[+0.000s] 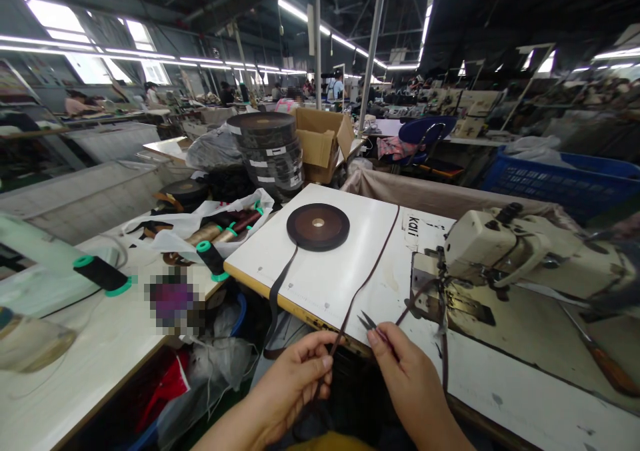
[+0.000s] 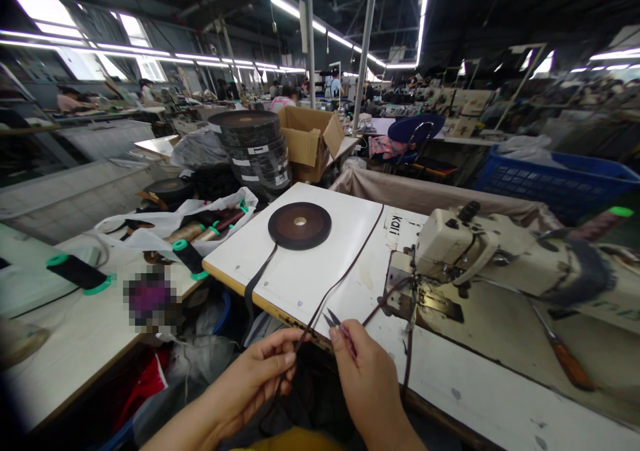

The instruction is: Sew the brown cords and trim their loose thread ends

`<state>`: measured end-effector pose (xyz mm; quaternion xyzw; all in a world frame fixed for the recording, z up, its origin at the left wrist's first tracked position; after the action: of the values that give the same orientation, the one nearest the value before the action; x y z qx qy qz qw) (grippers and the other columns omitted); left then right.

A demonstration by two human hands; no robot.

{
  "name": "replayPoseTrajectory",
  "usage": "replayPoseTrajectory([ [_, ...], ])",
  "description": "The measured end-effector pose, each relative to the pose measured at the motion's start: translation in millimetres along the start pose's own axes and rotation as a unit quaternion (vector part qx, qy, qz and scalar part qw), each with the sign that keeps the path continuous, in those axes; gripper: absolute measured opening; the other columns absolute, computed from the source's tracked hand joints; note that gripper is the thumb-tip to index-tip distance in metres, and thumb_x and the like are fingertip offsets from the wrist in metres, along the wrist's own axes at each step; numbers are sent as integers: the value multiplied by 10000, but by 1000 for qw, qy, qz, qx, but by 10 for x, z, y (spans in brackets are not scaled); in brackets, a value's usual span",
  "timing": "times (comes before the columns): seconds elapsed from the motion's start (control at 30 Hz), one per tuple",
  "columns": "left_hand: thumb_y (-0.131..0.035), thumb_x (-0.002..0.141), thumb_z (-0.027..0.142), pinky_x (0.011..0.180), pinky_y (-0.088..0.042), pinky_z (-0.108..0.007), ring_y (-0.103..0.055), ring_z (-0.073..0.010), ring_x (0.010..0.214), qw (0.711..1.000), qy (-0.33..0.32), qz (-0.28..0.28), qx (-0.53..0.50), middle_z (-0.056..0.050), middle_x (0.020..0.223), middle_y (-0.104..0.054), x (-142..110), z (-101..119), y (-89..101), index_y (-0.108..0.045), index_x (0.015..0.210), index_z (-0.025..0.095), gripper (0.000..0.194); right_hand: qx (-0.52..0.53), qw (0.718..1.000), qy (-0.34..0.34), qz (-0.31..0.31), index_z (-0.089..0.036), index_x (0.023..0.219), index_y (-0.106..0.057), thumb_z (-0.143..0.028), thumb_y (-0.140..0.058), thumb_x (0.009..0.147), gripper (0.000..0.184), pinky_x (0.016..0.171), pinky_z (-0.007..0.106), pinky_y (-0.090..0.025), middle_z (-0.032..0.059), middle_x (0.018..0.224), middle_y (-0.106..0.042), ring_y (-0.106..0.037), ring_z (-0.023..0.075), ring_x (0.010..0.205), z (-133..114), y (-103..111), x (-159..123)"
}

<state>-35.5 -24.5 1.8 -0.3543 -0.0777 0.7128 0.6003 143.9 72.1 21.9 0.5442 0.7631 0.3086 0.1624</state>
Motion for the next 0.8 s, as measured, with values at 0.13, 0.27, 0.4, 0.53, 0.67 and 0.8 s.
replayPoseTrajectory([
  [0.13, -948, 690, 410, 613, -426, -203, -548, -92, 692, 1000, -5, -8, 14, 17, 776, -552, -2, 24, -41, -775, 1093, 199, 487, 79, 987, -50, -128, -242, 878, -645, -645, -617, 858, 404, 637, 289, -412, 4, 773, -672, -609, 219, 726, -138, -126, 39],
  [0.27, -940, 681, 506, 638, -442, -222, -547, -97, 679, 995, -3, -28, 91, -13, 773, -612, -4, 17, -72, -791, 960, 146, 479, 214, 962, -72, -150, -198, 723, -626, -585, -642, 804, 395, 616, 282, -389, -19, 645, -545, -520, 184, 663, -245, -240, 143],
  [0.4, -881, 740, 565, 646, -437, -232, -534, -95, 659, 986, -15, -21, 162, -31, 776, -644, -19, 41, 24, -797, 904, 123, 479, 221, 970, -74, -65, -195, 729, -628, -604, -651, 807, 416, 624, 284, -375, -34, 646, -475, -460, 170, 657, -173, -126, 356],
  [0.53, -867, 749, 582, 646, -432, -238, -542, -101, 650, 983, -20, -9, 181, -25, 756, -644, -46, 84, 152, -802, 914, 129, 486, 211, 974, -73, -21, -179, 802, -708, -671, -666, 794, 494, 723, 326, -441, 20, 732, -600, -546, 230, 768, -116, 25, 521],
  [0.67, -879, 733, 571, 648, -437, -246, -541, -102, 643, 986, -27, 10, 163, -23, 741, -648, -61, 127, 172, -792, 910, 127, 485, 218, 971, -62, -80, -166, 913, -766, -713, -659, 789, 571, 825, 376, -485, 70, 875, -721, -633, 294, 881, -203, -41, 498],
  [0.8, -910, 692, 554, 668, -468, -260, -591, -121, 666, 994, -34, 8, 107, -41, 745, -667, -9, 142, 107, -767, 905, 118, 506, 228, 937, -24, -265, -187, 1009, -776, -742, -660, 816, 599, 859, 371, -499, 73, 957, -751, -661, 300, 945, -333, -307, 281],
])
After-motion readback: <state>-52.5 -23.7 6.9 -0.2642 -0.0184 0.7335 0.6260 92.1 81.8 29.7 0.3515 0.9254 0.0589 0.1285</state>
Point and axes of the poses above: each hand's wrist, its own x-axis towards the middle knuckle, its own y-axis out of the back of the hand, z = x × y, the point moved 4 cm from there along x, towards the middle knuckle
